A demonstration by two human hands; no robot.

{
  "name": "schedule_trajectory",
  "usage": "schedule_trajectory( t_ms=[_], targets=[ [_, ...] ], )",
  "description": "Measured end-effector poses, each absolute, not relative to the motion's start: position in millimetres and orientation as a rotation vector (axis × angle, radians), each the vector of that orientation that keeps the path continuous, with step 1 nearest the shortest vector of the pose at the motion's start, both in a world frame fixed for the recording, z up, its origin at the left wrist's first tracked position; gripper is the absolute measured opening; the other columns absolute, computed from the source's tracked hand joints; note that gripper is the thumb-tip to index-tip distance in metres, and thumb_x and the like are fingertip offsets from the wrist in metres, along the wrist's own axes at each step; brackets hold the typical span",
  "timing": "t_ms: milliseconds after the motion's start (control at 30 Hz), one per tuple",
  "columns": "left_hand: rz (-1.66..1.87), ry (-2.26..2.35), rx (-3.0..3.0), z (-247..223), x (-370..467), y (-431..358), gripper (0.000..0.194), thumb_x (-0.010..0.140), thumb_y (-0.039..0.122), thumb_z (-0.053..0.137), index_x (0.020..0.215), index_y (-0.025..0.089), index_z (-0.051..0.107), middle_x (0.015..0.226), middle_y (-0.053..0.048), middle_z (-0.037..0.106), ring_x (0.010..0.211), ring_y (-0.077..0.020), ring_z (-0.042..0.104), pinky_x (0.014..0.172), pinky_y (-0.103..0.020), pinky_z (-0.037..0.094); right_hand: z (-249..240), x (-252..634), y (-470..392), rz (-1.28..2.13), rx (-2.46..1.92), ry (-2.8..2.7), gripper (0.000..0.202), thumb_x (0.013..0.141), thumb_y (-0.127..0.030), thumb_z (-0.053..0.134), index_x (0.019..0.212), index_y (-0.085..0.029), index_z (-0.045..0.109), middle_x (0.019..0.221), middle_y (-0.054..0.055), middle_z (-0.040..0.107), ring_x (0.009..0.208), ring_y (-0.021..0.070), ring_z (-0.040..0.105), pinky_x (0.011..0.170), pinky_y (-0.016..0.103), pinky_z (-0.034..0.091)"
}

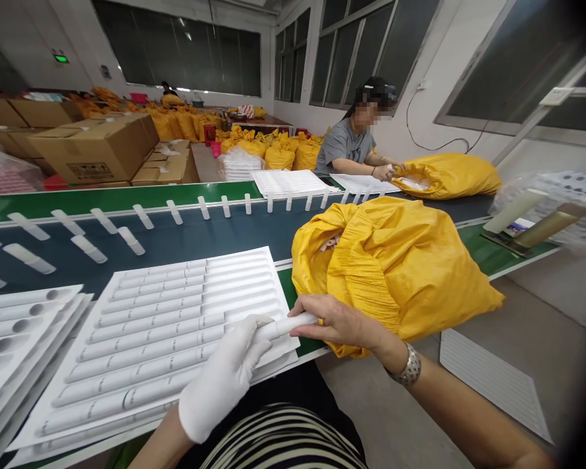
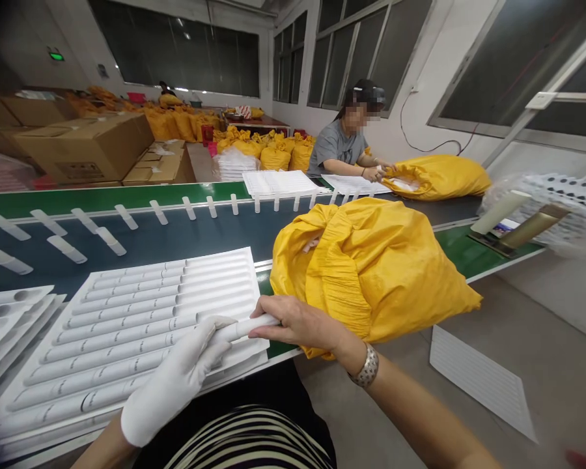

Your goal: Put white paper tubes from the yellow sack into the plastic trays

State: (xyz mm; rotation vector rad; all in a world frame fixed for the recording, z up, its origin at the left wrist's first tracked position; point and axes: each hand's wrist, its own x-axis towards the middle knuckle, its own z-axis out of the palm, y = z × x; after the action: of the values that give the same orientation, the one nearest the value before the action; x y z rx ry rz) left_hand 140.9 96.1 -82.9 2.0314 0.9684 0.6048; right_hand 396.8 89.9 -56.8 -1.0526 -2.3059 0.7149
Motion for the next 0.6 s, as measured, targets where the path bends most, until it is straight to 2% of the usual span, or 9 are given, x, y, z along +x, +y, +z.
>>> schedule_trajectory(
  t_ms=[133,300,367,467,533,600],
  targets=[
    [0.753,0.918,2.184,-97.6,144.7,90.5,0.027,0.102,0.030,0.040,0.128,0.032,0.048,0.120,-0.008,0.064,0.115,-0.0255,0.062,0.103,-0.043,0.049,-63.0,386.4,89.6,0.800,-1.063,-2.259,0.027,0.101,-0.046,0.058,0.105,-0.019,0.059,0.088,0.001,0.064,0.074,0.0156,0.058,0.070,0.026,0.046],
    [0.764,0.871,2.279,-101.9,148.3,93.8,0.031,0.103,0.025,0.036,0.131,0.029,0.049,0.123,-0.011,0.064,0.116,-0.0260,0.062,0.102,-0.044,0.049,-73.6,377.1,93.4,0.849,-1.112,-2.275,0.028,0.102,-0.048,0.055,0.107,-0.020,0.057,0.094,0.003,0.065,0.083,0.0179,0.061,0.075,0.026,0.047],
    [0.680,0.933,2.356,-99.1,151.9,99.8,0.029,0.102,0.026,0.038,0.124,0.025,0.057,0.113,-0.012,0.067,0.107,-0.0280,0.064,0.096,-0.045,0.051,-71.6,372.8,97.4,0.872,-1.126,-2.307,0.031,0.102,-0.050,0.054,0.108,-0.020,0.057,0.096,0.003,0.065,0.086,0.0189,0.062,0.076,0.027,0.047],
    [0.509,1.108,2.483,-89.8,155.3,124.6,0.019,0.091,0.030,0.056,0.099,0.019,0.068,0.094,-0.014,0.068,0.089,-0.0309,0.063,0.083,-0.046,0.051,-59.0,370.6,108.3,0.941,-1.203,-2.357,0.042,0.097,-0.057,0.059,0.122,-0.024,0.056,0.093,0.001,0.065,0.084,0.0205,0.063,0.073,0.028,0.047],
    [0.493,1.216,2.463,-81.9,148.5,156.0,0.016,0.087,0.033,0.061,0.087,0.018,0.068,0.092,-0.012,0.067,0.087,-0.0282,0.062,0.080,-0.042,0.051,-49.3,379.2,120.1,0.958,-1.299,-2.317,0.051,0.097,-0.057,0.059,0.136,-0.026,0.049,0.094,0.001,0.066,0.081,0.0204,0.063,0.071,0.029,0.048],
    [0.577,1.370,2.342,-74.0,130.1,196.5,0.021,0.091,0.036,0.056,0.085,0.018,0.065,0.093,-0.007,0.067,0.086,-0.0226,0.063,0.078,-0.033,0.051,-44.8,399.2,136.2,0.841,-1.417,-2.230,0.046,0.102,-0.050,0.053,0.140,-0.025,0.046,0.101,0.004,0.067,0.083,0.0209,0.065,0.073,0.030,0.050]
  ],
)
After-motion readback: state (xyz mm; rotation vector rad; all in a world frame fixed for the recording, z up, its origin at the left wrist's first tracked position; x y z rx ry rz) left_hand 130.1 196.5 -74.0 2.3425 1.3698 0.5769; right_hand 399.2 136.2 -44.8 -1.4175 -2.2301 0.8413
